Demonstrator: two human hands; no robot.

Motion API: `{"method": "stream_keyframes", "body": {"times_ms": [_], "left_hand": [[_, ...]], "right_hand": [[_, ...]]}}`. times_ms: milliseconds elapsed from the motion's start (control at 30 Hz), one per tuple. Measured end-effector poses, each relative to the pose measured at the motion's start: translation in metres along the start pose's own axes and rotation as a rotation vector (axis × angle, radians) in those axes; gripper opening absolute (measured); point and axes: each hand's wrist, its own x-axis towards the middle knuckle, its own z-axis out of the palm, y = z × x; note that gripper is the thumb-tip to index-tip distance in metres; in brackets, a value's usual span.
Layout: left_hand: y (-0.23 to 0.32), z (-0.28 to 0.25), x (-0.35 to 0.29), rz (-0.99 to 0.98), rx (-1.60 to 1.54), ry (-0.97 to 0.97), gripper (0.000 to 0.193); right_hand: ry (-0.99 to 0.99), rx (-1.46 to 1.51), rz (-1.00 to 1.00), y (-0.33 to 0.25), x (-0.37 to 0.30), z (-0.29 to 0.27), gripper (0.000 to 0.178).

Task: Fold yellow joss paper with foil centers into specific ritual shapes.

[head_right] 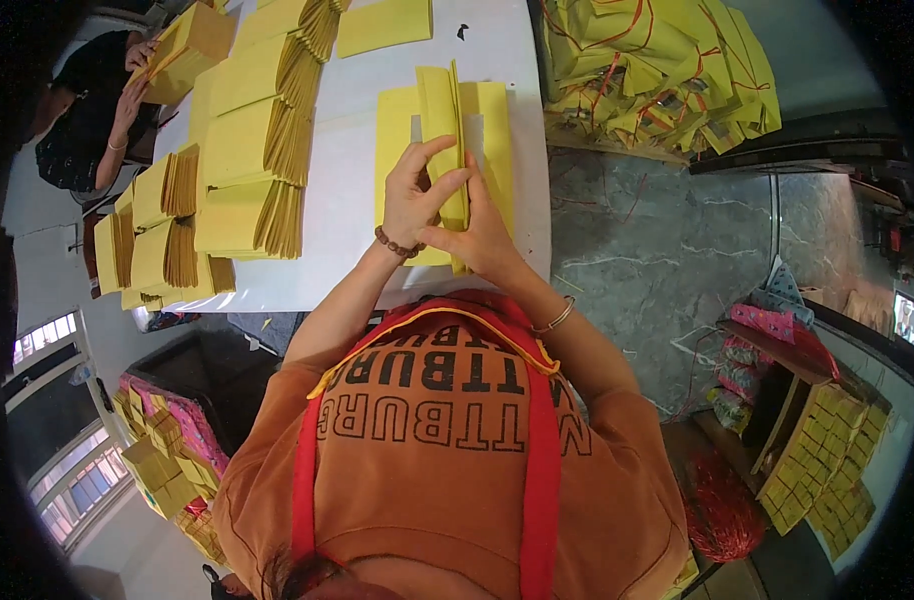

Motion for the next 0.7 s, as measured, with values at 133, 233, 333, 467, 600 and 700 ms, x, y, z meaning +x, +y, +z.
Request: {"method": "stream_keyframes", "body": {"times_ms": [133, 233, 333, 467, 600, 700], "left_hand": [[-0.003, 0.0, -0.001, -0.037, -0.053, -0.019, 0.035], [-0.008, 0.001, -0.002, -0.04, -0.08, -0.009, 0.032], [-0.01, 0.001, -0.003, -0.033, -0.076, 0.005, 0.028], [-0.01, 0.006, -0.004, -0.055, -0.167, 0.069, 0.025], [0.0, 0.006, -0.001, 0.015, -0.196, 0.178, 0.026], [-0.009, 0.001, 0.001, 0.159, -0.008, 0.028, 0.027]], "right_hand": [[-0.019, 0.165, 0.067, -0.008, 0.001, 0.001, 0.1], [-0.02, 0.198, 0.079, -0.013, 0.0, 0.001, 0.099], [-0.029, 0.198, 0.063, -0.009, 0.001, 0.001, 0.096], [-0.03, 0.233, 0.072, 0.0, -0.001, 0.002, 0.095], [-0.032, 0.24, 0.032, -0.002, 0.0, 0.002, 0.095], [-0.03, 0.167, 0.058, 0.002, -0.001, 0.001, 0.096]]}}
